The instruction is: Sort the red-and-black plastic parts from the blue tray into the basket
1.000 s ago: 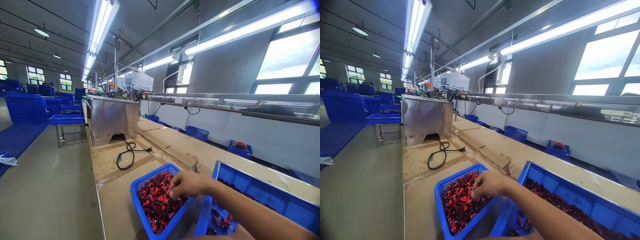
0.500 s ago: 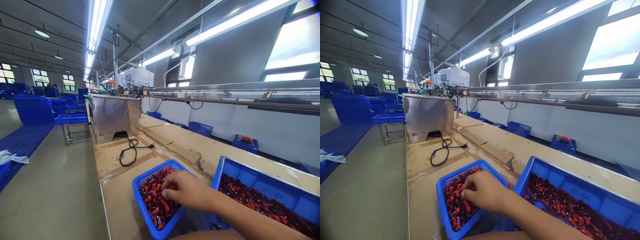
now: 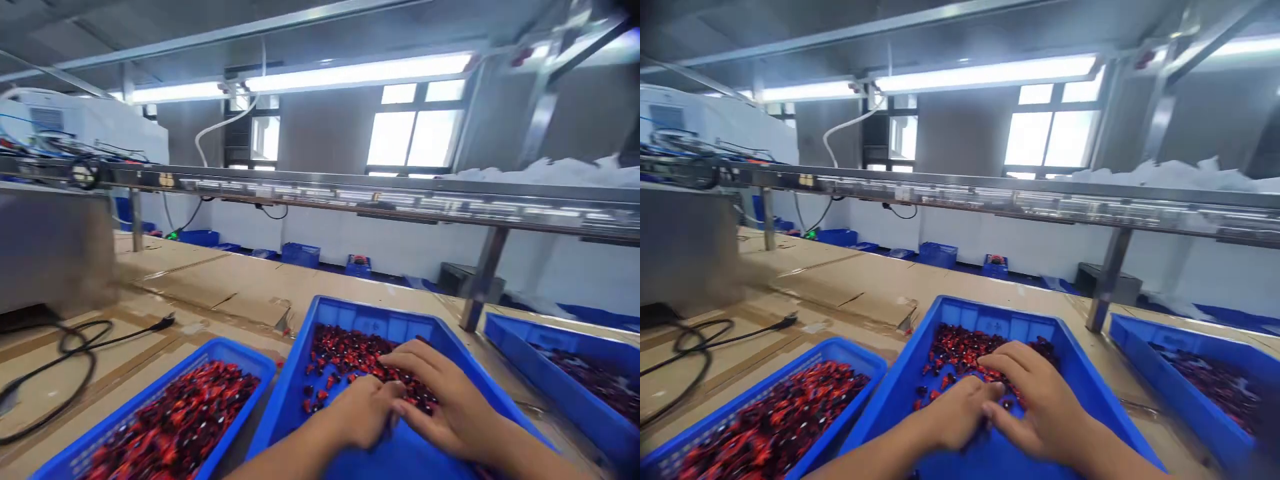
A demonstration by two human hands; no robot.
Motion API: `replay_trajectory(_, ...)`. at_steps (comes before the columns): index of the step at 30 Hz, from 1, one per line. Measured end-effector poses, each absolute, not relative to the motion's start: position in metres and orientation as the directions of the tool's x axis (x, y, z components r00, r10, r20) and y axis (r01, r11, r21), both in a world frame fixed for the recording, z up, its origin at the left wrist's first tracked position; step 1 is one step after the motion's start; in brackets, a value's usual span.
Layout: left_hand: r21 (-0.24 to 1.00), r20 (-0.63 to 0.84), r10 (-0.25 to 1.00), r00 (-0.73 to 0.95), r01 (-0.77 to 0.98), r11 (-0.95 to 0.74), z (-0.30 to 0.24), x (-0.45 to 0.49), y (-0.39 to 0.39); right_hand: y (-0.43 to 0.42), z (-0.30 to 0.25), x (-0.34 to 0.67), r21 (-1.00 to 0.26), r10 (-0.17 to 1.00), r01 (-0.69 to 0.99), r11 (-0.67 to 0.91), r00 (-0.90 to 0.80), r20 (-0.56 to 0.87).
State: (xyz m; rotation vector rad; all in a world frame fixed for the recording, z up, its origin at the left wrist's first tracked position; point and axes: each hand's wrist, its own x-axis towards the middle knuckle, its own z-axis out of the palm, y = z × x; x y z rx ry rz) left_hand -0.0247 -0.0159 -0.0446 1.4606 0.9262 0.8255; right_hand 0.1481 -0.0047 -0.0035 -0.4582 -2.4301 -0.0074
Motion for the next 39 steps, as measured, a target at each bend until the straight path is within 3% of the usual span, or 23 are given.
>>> replay_trajectory(6, 0.979, -0.061, 0.889, 0.453, 0.202, -0.036, -0.033, -0.028, -0.037, -0.004, -0.021, 0.146, -0.343, 0.422, 0.251, 0.905, -0.624, 0.658)
replay_trajectory(11, 0.967, -0.148, 0.890, 0.432, 0.251, 0.039, -0.034, -0.022, -0.028, -0.006, -0.013, 0.145, -0.309, 0.353, 0.174, 0.935, -0.548, 0.758)
replay_trajectory(17, 0.970, -0.216, 0.862, 0.459, -0.003, 0.244, -0.030, -0.014, -0.028, -0.007, -0.004, 0.159, -0.403, 0.384, 0.127, 0.906, -0.646, 0.660)
replay_trajectory(25, 0.962, -0.244, 0.883, 0.400, -0.017, 0.274, -0.022, -0.016, -0.035, -0.012, -0.003, 0.152, -0.193, 0.168, 0.048, 0.980, -0.721, 0.672)
replay_trajectory(29, 0.966, -0.248, 0.883, 0.399, 0.032, 0.257, -0.027, -0.017, -0.034, -0.018, -0.001, 0.148, -0.149, 0.209, 0.149, 0.978, -0.746, 0.632)
replay_trajectory(34, 0.963, -0.270, 0.898, 0.347, 0.099, 0.251, -0.019, -0.017, -0.037, -0.020, -0.005, 0.146, -0.276, 0.332, 0.208, 0.938, -0.763, 0.554)
replay_trajectory(39, 0.911, -0.410, 0.850, 0.331, 0.111, 0.397, -0.018, -0.020, -0.037, -0.022, -0.007, 0.142, -0.171, 0.299, 0.244, 0.954, -0.772, 0.561)
